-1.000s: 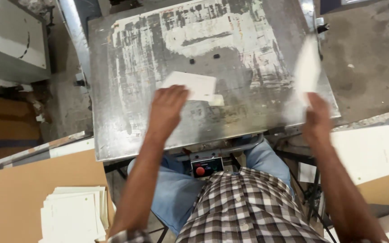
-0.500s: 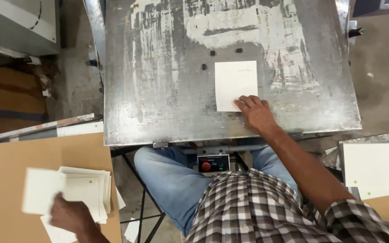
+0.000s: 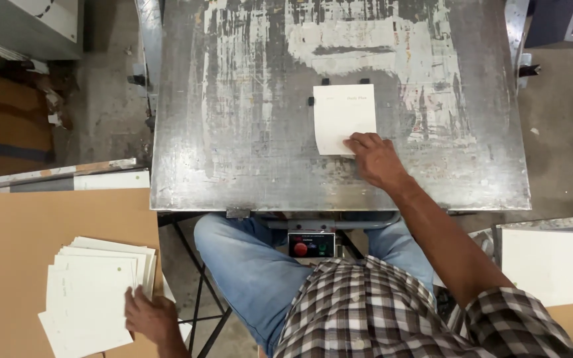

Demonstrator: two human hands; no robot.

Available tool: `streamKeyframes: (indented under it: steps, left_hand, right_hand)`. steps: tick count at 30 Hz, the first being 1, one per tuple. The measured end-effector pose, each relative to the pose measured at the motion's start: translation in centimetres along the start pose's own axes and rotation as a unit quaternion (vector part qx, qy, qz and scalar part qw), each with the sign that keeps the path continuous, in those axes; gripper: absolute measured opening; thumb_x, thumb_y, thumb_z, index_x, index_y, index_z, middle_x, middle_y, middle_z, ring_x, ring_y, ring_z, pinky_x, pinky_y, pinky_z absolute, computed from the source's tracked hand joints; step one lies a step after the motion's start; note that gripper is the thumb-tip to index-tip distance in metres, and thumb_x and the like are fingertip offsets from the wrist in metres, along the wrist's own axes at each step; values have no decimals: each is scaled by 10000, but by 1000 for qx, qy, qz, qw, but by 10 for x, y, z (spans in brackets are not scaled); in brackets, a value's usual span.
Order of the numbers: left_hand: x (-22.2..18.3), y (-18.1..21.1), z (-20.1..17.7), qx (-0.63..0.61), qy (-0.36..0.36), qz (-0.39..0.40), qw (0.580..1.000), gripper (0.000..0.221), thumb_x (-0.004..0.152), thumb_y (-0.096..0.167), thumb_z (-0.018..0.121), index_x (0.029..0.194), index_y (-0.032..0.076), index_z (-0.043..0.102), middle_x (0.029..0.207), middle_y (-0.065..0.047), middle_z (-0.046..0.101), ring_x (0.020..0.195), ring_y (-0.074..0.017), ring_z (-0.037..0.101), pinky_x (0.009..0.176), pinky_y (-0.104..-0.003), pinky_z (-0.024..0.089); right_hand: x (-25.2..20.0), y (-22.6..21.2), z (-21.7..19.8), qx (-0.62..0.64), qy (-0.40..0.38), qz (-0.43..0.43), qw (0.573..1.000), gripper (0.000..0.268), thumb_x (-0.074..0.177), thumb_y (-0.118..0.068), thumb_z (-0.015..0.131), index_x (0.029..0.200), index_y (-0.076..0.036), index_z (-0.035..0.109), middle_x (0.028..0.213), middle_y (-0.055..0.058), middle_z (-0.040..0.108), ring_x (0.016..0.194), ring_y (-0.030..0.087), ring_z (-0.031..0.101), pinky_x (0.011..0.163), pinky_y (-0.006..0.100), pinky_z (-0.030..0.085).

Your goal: Operating an industrial paper processing machine by placing papers and triggering cycles.

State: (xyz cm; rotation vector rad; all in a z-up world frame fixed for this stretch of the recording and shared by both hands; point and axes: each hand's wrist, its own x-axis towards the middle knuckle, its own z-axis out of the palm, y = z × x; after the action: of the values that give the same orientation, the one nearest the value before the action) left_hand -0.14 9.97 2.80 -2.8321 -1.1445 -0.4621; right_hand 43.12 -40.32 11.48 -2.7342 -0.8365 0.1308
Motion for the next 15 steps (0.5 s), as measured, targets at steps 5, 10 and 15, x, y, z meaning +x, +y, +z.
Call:
streamKeyframes:
  steps: [5, 10, 15]
  left_hand:
    - [-34, 34, 11, -34, -2, 55, 998, 553, 889, 37, 577, 1435, 113, 532, 1519, -184, 550, 1332, -404, 565, 1084, -602, 416]
    - [-60, 68, 9, -136, -73, 48, 987, 509, 855, 56, 577, 1360, 119, 574, 1476, -192, 567, 1267, -427, 571, 1031, -560, 455]
    - [-85, 70, 34, -170, -128, 81, 974, 511, 788, 94, 600, 1299, 92, 608, 1424, -177, 582, 1233, -424, 604, 1026, -525, 497]
  right_hand:
    - [0, 0, 1, -11, -22, -11, 1000, 480, 907, -71, 562, 1382, -101, 623, 1448, 87, 571, 1318, 311, 527, 973, 570, 470]
    - [9, -13, -15, -21, -94, 10, 995, 697, 810, -407, 714, 1413, -106, 538, 1458, 129, 502, 1321, 342, 433, 994, 708, 319]
    - [19, -3, 4, 7, -61, 45, 997, 734, 972, -581, 544, 1513, -90, 474, 1407, 170, 580, 1356, 324, 454, 1013, 736, 303]
